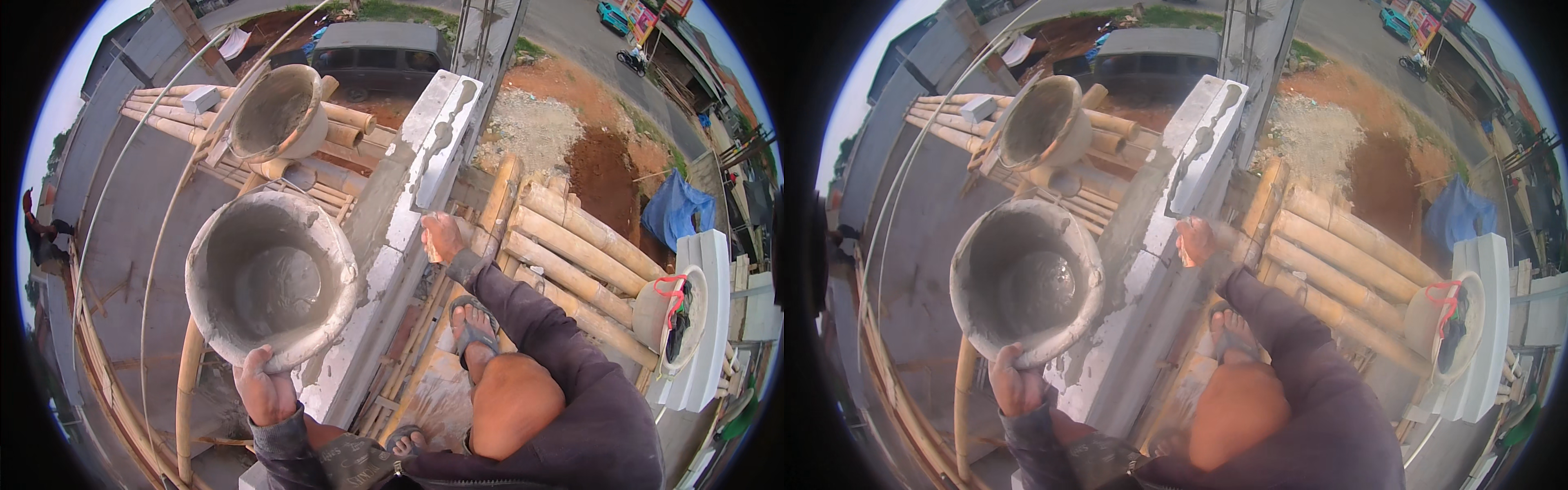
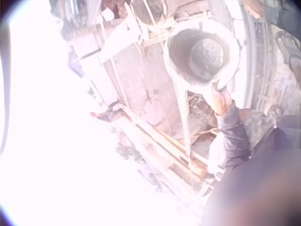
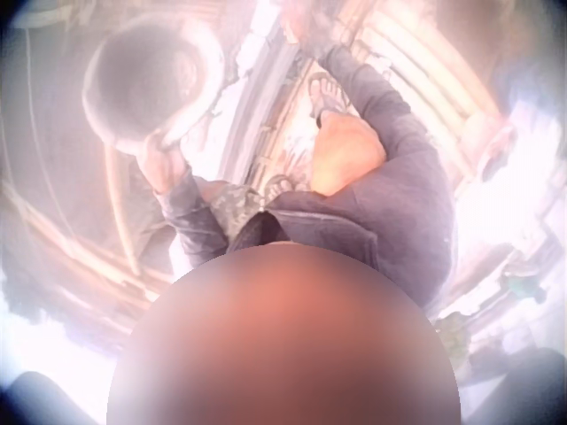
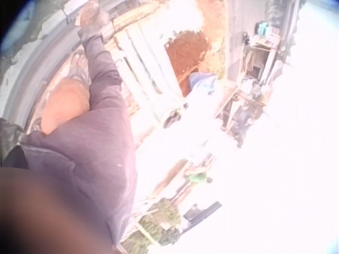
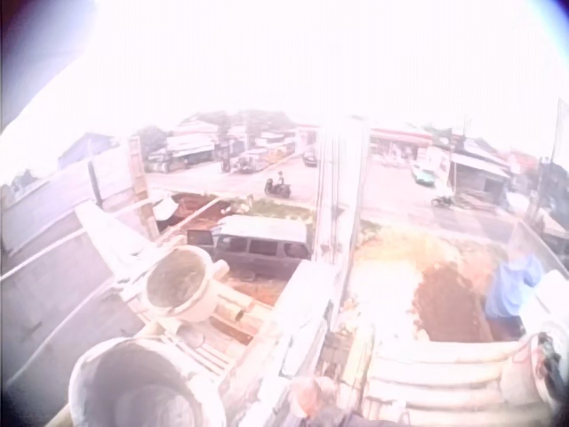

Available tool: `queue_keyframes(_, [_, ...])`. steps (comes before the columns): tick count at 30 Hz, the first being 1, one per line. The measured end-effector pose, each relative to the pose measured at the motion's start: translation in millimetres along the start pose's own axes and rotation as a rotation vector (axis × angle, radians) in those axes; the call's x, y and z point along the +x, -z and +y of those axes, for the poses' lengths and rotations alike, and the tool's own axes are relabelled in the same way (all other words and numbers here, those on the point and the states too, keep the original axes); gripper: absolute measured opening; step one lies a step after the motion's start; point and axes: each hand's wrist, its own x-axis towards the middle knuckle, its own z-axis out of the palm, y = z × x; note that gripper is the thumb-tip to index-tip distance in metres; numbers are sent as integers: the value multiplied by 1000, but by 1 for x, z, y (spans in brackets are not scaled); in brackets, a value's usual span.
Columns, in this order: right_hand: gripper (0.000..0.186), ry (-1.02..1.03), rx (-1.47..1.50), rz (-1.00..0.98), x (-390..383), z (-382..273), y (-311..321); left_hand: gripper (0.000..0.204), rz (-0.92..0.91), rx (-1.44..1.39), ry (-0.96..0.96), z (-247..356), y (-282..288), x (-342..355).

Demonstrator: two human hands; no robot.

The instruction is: The person scoops cement from a bucket with a trowel and spreads it onto a bamboo scaffold. They place white blocks onto the wet cement, tap them into position with a hammer, and repeat the process to build a wall section.

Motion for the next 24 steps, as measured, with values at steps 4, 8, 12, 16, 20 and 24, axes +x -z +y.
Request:
queue_keyframes(4, [28, -13, -9, -69, -22, -17, -2, 56, 3, 11, -11, -2, -10, 3])
queue_keyframes(8, [23, 124, -64, -234, -58, -78, 8, 59, -105, 34, -37, -11, -31, 1])
queue_keyframes(12, [22, 397, -539, -357, -105, -163, 15, 62, -180, 46, -18, -30, -52, -1])
queue_keyframes(16, [17, 695, -1280, -305, -128, -211, -2, 58, -241, 70, -33, -54, -74, -2])
queue_keyframes(20, [13, 879, -1688, -210, -127, -209, -29, 61, -202, 338, -166, -79, -99, -9])
queue_keyframes(24, [14, 812, -1692, -364, -106, -202, -33, 85, -255, 460, -258, -90, -112, -9])
